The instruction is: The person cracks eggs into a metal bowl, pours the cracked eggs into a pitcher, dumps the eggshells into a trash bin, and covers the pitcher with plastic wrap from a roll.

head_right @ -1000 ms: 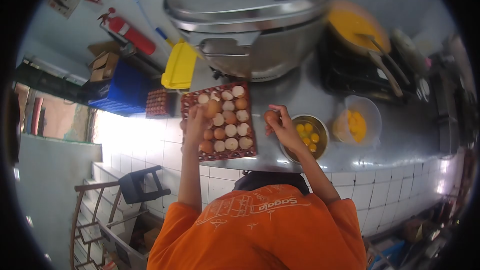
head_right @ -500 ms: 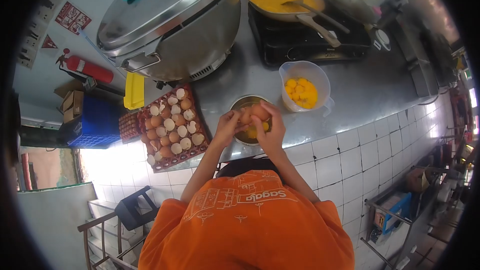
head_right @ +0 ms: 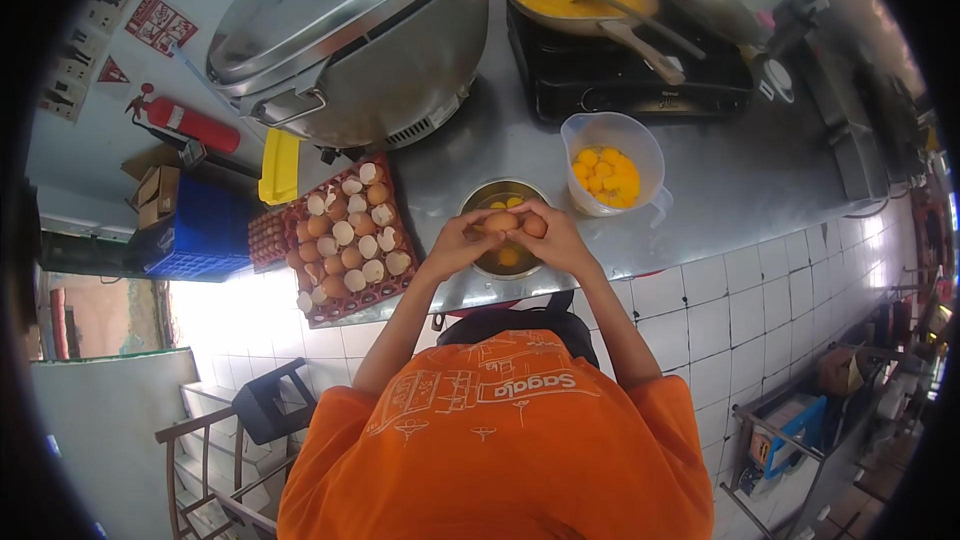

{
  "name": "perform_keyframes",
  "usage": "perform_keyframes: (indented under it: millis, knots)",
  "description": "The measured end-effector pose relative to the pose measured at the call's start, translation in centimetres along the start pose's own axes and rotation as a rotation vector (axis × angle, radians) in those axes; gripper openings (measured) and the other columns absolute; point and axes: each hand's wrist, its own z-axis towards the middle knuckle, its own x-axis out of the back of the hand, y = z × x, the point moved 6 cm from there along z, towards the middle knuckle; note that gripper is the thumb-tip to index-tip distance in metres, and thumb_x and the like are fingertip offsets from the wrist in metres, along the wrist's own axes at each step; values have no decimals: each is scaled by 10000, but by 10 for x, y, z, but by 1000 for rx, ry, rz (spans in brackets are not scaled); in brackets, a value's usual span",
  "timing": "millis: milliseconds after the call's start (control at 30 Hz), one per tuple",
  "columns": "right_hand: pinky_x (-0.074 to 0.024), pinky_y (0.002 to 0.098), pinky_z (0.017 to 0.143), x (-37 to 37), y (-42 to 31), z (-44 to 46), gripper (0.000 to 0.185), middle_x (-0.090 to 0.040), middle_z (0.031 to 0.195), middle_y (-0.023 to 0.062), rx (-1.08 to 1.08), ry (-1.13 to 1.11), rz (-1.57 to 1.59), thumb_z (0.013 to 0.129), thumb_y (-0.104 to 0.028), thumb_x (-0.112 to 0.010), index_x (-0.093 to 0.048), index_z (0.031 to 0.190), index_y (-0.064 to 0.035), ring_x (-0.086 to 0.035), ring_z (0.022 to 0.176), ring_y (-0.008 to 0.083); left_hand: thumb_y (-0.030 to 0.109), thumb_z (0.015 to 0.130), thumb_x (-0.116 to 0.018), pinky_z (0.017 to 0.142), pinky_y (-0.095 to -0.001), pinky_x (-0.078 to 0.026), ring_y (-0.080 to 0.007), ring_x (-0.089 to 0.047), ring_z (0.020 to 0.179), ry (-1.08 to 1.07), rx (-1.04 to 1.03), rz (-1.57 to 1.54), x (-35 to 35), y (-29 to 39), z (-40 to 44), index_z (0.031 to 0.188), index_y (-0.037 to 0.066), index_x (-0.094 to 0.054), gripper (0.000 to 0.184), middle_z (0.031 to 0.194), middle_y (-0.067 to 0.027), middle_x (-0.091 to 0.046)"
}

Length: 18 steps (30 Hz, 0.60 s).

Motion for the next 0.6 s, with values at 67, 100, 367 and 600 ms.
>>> perform_keyframes:
  millis: [67, 100, 367, 600]
  knots:
    - [-504, 308, 813, -1, -8, -2, 336, -654, 1003, 123, 36, 15, -107, 758, -80, -701, -593, 1073, -42, -644, 915, 223, 170, 806, -715, 817, -272, -539, -164, -671, 861, 38, -25, 152, 2, 11, -4, 1235, 7, -567, 482, 1086, -127, -636]
    - [-513, 342, 815, -2, -13, -3, 352, -654, 1003, 157, 67, 36, -216, 734, -89, -704, -586, 1062, -37, -654, 920, 283, 143, 778, -720, 813, -277, -541, -161, -677, 841, 69, -47, 302, 3, 15, -6, 1215, 27, -598, 468, 1074, -130, -639]
    - [-509, 389, 782, 0, -24, -4, 348, -638, 984, 161, 303, 99, -383, 684, -45, -663, -605, 1027, -36, -622, 892, 351, 37, 688, -681, 856, -357, -514, -274, -618, 989, 119, -464, 619, 11, 30, -10, 1187, 61, -610, 505, 1077, -116, -620]
    - [-496, 251, 733, 4, -10, 2, 240, -677, 957, 101, -24, 130, -155, 850, -118, -666, -618, 1063, -18, -636, 858, 118, 58, 672, -714, 915, -375, -452, -264, -532, 1073, 306, -680, 888, 7, 30, -18, 1135, 135, -568, 492, 1094, -53, -594]
